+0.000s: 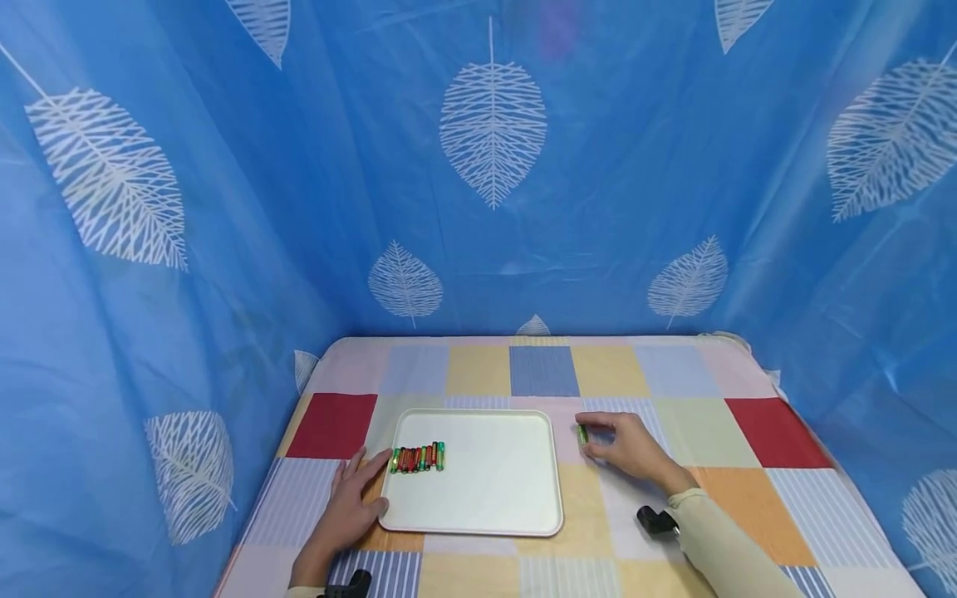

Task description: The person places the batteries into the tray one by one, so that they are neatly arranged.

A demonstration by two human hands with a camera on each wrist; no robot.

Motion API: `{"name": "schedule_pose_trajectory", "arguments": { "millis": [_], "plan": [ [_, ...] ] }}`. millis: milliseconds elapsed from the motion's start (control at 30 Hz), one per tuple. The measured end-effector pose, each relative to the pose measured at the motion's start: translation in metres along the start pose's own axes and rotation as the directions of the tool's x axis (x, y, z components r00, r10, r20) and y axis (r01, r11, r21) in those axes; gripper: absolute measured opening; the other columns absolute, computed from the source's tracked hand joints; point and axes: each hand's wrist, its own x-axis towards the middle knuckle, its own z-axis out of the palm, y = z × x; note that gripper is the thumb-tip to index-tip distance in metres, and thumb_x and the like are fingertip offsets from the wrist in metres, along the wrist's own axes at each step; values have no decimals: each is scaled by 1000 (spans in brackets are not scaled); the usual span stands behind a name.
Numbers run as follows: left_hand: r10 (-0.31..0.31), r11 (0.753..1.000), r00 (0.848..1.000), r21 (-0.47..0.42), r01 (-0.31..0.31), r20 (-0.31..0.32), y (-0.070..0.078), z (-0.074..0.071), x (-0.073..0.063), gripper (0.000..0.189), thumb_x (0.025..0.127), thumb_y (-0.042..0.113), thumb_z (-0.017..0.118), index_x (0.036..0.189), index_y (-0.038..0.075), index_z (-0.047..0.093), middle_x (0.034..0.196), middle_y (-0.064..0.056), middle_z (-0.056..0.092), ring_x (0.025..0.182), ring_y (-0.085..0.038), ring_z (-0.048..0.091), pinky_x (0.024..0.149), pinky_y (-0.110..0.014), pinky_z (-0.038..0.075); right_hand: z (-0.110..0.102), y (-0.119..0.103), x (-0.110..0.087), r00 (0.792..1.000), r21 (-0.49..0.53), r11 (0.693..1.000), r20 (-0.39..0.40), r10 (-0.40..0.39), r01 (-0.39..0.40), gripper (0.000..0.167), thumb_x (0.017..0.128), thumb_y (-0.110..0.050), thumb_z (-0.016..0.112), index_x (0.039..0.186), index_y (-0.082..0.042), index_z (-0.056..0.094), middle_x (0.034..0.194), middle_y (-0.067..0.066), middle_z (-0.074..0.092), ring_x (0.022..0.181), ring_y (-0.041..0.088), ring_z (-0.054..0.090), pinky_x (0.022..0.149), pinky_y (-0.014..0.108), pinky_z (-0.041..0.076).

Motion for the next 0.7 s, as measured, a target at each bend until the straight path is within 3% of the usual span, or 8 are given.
{"name": "schedule_pose_trajectory", "arguments": {
  "millis": [267, 500, 700],
  "plan": [
    [-2, 1000, 1000, -13, 2, -2, 3, 3, 5, 85, 81, 7, 76, 163, 16, 54, 171, -27, 41, 167, -49, 12, 133, -74, -6, -7, -6, 5, 998, 25, 998, -8, -62, 62, 49, 90, -7, 87, 138, -5, 75, 137, 8, 77, 126, 32, 75, 107, 46, 61],
    [-29, 1000, 999, 1, 29, 20, 5, -2, 0, 88, 79, 10, 78, 163, 17, 54, 173, -29, 38, 167, -51, 11, 133, -74, -7, 4, -18, 4, 996, 41, 995, 1, -88, 88, 46, 92, -5, 85, 137, -4, 75, 136, 9, 78, 123, 32, 76, 106, 45, 63],
    [-15, 1000, 1000, -2, 15, 15, 2, -3, -3, 88, 78, 9, 77, 163, 15, 54, 171, -29, 41, 167, -51, 12, 133, -73, -8, 11, -26, 8, 991, 55, 990, 16, -129, 128, 46, 92, -4, 84, 137, -1, 75, 137, 11, 77, 122, 33, 76, 106, 42, 63]
  ]
}}
